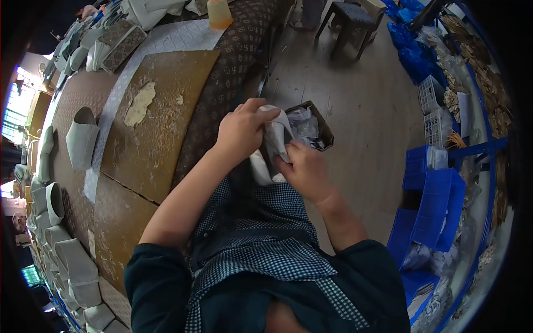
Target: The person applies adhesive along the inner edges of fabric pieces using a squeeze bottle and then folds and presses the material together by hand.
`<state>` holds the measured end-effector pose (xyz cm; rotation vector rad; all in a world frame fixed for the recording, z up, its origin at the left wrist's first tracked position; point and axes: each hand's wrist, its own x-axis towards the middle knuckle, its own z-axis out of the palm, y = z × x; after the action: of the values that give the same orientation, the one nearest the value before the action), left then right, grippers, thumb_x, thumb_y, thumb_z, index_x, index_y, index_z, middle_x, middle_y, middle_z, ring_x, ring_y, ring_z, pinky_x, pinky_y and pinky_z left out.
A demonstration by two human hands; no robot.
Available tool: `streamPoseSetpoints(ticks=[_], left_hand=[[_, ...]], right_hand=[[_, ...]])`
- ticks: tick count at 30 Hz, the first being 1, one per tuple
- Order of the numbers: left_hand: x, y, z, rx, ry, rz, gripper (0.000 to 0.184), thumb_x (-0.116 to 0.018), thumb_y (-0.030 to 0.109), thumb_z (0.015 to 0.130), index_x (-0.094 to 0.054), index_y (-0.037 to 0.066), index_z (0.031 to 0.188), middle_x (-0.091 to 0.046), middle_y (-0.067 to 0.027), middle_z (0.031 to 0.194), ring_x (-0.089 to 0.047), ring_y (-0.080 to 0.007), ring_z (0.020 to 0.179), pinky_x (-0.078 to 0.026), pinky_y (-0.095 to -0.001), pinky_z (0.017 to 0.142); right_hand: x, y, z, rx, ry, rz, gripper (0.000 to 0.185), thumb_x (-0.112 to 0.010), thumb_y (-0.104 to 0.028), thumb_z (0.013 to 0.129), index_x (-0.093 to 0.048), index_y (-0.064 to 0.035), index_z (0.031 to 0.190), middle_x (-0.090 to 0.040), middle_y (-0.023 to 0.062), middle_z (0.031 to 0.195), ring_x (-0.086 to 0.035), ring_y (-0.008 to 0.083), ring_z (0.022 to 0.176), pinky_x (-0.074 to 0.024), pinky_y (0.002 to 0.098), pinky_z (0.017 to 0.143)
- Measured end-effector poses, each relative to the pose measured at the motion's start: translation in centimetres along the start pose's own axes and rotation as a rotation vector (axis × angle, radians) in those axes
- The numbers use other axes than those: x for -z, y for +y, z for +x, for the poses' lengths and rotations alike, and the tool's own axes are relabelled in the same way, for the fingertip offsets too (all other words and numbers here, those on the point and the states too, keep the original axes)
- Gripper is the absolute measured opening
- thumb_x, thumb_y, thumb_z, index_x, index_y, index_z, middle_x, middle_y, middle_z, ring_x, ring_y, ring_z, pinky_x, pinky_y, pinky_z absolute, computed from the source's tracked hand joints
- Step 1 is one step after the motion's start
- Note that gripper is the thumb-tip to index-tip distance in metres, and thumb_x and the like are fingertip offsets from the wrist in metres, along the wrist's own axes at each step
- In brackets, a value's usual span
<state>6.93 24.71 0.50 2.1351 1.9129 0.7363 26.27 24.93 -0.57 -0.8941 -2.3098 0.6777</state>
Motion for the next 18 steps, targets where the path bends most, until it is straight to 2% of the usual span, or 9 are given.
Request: streamPoseSetpoints(ticks=[3,6,9,10,12,13,14,17,18], left_hand=[[0.4,-2.1,3.1,0.057,-0.104,0.111,0.026,-0.062,0.008,0.073,-0.079,0.022,0.088,-0.069,-0.0032,0.106,-0.066,-0.0242,0.098,-0.053,-0.0355,0.081],[2.1,-4.9,5.7,0.260,-0.450,0.007,0.022,-0.065,0.012,0.072,-0.078,0.018,0.089,-0.073,-0.0083,0.094,-0.068,-0.0264,0.090,-0.054,-0.0356,0.077],[1.0,-4.4,5.7,0.341,-0.477,0.005,0.028,-0.056,0.006,0.070,-0.078,0.012,0.086,-0.072,-0.0100,0.090,-0.068,-0.0266,0.088,-0.053,-0.0361,0.082],[0.5,-4.7,5.6,0.325,-0.439,0.000,0.029,-0.057,0.012,0.075,-0.075,0.010,0.097,-0.070,-0.0113,0.095,-0.067,-0.0278,0.090,-0.052,-0.0371,0.084],[-0.6,-3.9,4.8,0.355,-0.105,-0.113,0.035,-0.060,0.020,0.078,-0.071,0.011,0.109,-0.068,-0.0131,0.102,-0.065,-0.0304,0.096,-0.051,-0.0396,0.085],[-0.9,-3.2,4.3,0.365,0.062,-0.166,0.039,-0.061,0.024,0.079,-0.068,0.011,0.115,-0.066,-0.0139,0.105,-0.063,-0.0317,0.099,-0.051,-0.0408,0.086],[-1.0,-2.2,3.8,0.353,0.163,-0.193,0.058,-0.062,0.029,0.081,-0.052,0.007,0.133,-0.058,-0.0175,0.116,-0.059,-0.0353,0.104,-0.048,-0.0422,0.090],[-2.9,0.2,2.1,0.330,0.347,-0.207,0.073,-0.065,0.030,0.081,-0.037,0.002,0.142,-0.050,-0.0205,0.125,-0.056,-0.0375,0.106,-0.048,-0.0423,0.090],[-4.1,0.6,1.4,0.389,0.342,-0.313,0.070,-0.066,0.030,0.082,-0.040,0.002,0.140,-0.052,-0.0204,0.123,-0.057,-0.0362,0.105,-0.049,-0.0420,0.089]], right_hand=[[-0.8,-1.8,-0.7,0.092,-0.055,-0.049,0.020,-0.070,-0.016,0.079,-0.063,0.0001,0.088,-0.060,0.0143,0.081,-0.064,0.0327,0.071,-0.0516,0.0404,0.061],[-0.4,-2.8,-1.9,0.159,0.021,-0.042,0.022,-0.070,-0.017,0.081,-0.064,0.0030,0.088,-0.059,0.0147,0.078,-0.061,0.0318,0.063,-0.0499,0.0385,0.057],[-0.5,-1.8,-2.2,0.128,0.052,0.016,0.019,-0.070,-0.015,0.081,-0.064,0.0026,0.087,-0.057,0.0138,0.075,-0.059,0.0304,0.059,-0.0482,0.0373,0.054],[0.1,-1.1,-2.1,0.041,0.065,0.036,0.018,-0.069,-0.015,0.083,-0.065,0.0011,0.089,-0.058,0.0132,0.076,-0.061,0.0298,0.061,-0.0485,0.0367,0.055],[1.2,0.0,-1.7,-0.135,0.166,0.096,0.015,-0.067,-0.015,0.086,-0.066,0.0000,0.089,-0.059,0.0125,0.073,-0.061,0.0284,0.059,-0.0467,0.0365,0.052],[1.2,0.7,-1.2,-0.125,0.293,0.086,0.015,-0.067,-0.015,0.087,-0.066,0.0002,0.089,-0.060,0.0125,0.073,-0.060,0.0283,0.058,-0.0466,0.0366,0.052],[1.1,1.4,-0.6,-0.116,0.423,0.078,0.015,-0.067,-0.014,0.087,-0.066,0.0004,0.090,-0.060,0.0125,0.072,-0.060,0.0281,0.057,-0.0465,0.0367,0.051],[0.9,1.4,1.7,-0.059,0.598,-0.016,0.017,-0.068,-0.014,0.087,-0.065,0.0020,0.092,-0.061,0.0134,0.074,-0.059,0.0286,0.056,-0.0461,0.0363,0.050],[0.6,1.2,2.3,-0.033,0.660,-0.039,0.018,-0.069,-0.014,0.086,-0.065,0.0024,0.092,-0.061,0.0136,0.075,-0.059,0.0288,0.056,-0.0460,0.0364,0.050]])
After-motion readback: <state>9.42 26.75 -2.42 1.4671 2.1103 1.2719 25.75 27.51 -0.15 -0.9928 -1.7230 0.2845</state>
